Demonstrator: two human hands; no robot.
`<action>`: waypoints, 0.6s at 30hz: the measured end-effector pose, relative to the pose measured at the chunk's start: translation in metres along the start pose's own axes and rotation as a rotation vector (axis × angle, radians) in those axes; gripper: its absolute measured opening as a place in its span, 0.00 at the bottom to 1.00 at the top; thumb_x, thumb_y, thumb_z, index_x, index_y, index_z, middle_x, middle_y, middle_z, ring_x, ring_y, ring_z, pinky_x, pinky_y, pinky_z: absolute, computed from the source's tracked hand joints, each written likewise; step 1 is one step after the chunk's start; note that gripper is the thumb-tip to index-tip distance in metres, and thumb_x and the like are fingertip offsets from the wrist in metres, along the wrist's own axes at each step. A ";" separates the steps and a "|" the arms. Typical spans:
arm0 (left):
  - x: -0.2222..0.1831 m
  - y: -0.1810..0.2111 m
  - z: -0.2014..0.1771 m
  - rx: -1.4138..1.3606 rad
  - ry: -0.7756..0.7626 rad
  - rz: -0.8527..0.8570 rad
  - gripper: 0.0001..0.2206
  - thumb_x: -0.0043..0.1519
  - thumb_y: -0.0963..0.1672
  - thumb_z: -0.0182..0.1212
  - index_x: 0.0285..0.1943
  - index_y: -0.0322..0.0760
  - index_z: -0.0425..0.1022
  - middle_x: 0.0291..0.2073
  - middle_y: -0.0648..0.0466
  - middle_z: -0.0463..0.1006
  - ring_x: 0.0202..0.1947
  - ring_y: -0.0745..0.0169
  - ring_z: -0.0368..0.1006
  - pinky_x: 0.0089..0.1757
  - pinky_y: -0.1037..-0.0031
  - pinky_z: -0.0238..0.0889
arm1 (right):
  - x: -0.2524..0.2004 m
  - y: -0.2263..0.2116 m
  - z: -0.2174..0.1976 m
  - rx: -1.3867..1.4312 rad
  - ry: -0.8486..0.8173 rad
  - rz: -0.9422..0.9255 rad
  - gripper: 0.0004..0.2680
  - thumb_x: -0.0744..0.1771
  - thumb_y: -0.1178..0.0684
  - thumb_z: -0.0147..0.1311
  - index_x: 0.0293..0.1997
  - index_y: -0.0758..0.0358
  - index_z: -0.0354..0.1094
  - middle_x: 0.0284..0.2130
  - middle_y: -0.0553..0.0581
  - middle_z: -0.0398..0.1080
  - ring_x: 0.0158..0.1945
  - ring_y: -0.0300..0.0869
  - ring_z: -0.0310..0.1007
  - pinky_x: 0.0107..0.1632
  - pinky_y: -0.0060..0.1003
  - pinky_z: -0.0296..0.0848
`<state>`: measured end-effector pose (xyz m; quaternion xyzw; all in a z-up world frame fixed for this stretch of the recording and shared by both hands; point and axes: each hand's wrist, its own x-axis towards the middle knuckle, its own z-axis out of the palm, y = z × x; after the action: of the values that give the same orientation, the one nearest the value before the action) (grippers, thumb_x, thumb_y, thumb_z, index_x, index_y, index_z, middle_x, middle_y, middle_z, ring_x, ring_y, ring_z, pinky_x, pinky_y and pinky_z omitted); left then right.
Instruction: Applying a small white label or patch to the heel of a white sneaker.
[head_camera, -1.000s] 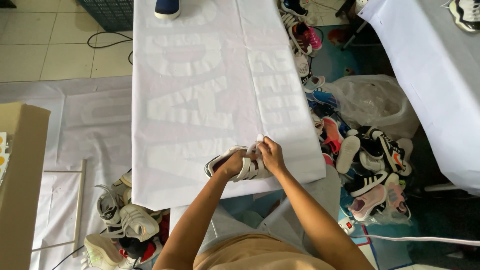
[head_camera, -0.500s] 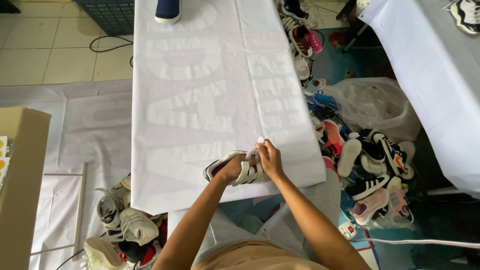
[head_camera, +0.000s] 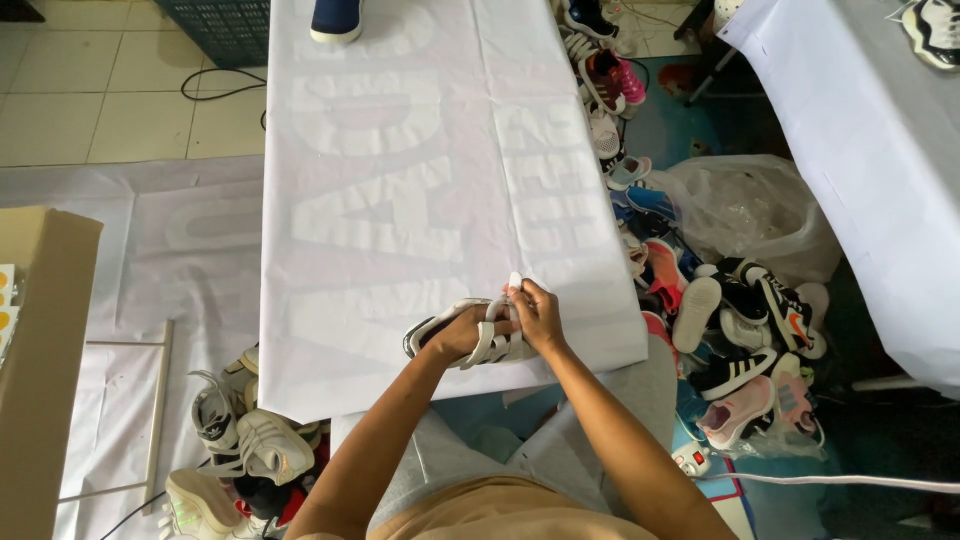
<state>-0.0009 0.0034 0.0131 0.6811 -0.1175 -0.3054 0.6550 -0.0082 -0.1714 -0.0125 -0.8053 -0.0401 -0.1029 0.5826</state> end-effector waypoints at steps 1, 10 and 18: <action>-0.003 0.003 0.000 -0.001 -0.001 0.000 0.09 0.59 0.48 0.70 0.41 0.43 0.83 0.34 0.53 0.81 0.40 0.60 0.74 0.47 0.68 0.67 | -0.001 -0.003 -0.001 -0.001 0.000 0.001 0.06 0.69 0.53 0.52 0.36 0.60 0.75 0.25 0.61 0.77 0.30 0.43 0.75 0.40 0.41 0.74; -0.011 0.014 -0.002 0.003 -0.070 -0.010 0.08 0.56 0.46 0.72 0.40 0.42 0.83 0.33 0.53 0.81 0.39 0.61 0.74 0.45 0.69 0.68 | 0.000 -0.016 -0.005 0.043 -0.042 -0.001 0.06 0.69 0.53 0.51 0.38 0.58 0.75 0.24 0.58 0.77 0.33 0.36 0.72 0.42 0.39 0.73; -0.006 0.003 0.004 -0.058 -0.087 0.017 0.07 0.57 0.46 0.71 0.39 0.40 0.81 0.33 0.54 0.80 0.39 0.62 0.73 0.44 0.71 0.68 | -0.002 -0.017 -0.004 0.078 -0.006 0.021 0.08 0.71 0.50 0.49 0.51 0.59 0.73 0.32 0.61 0.79 0.40 0.46 0.78 0.50 0.46 0.73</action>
<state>-0.0069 0.0034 0.0173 0.6469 -0.1425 -0.3325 0.6713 -0.0137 -0.1697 0.0039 -0.7827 -0.0376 -0.0927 0.6143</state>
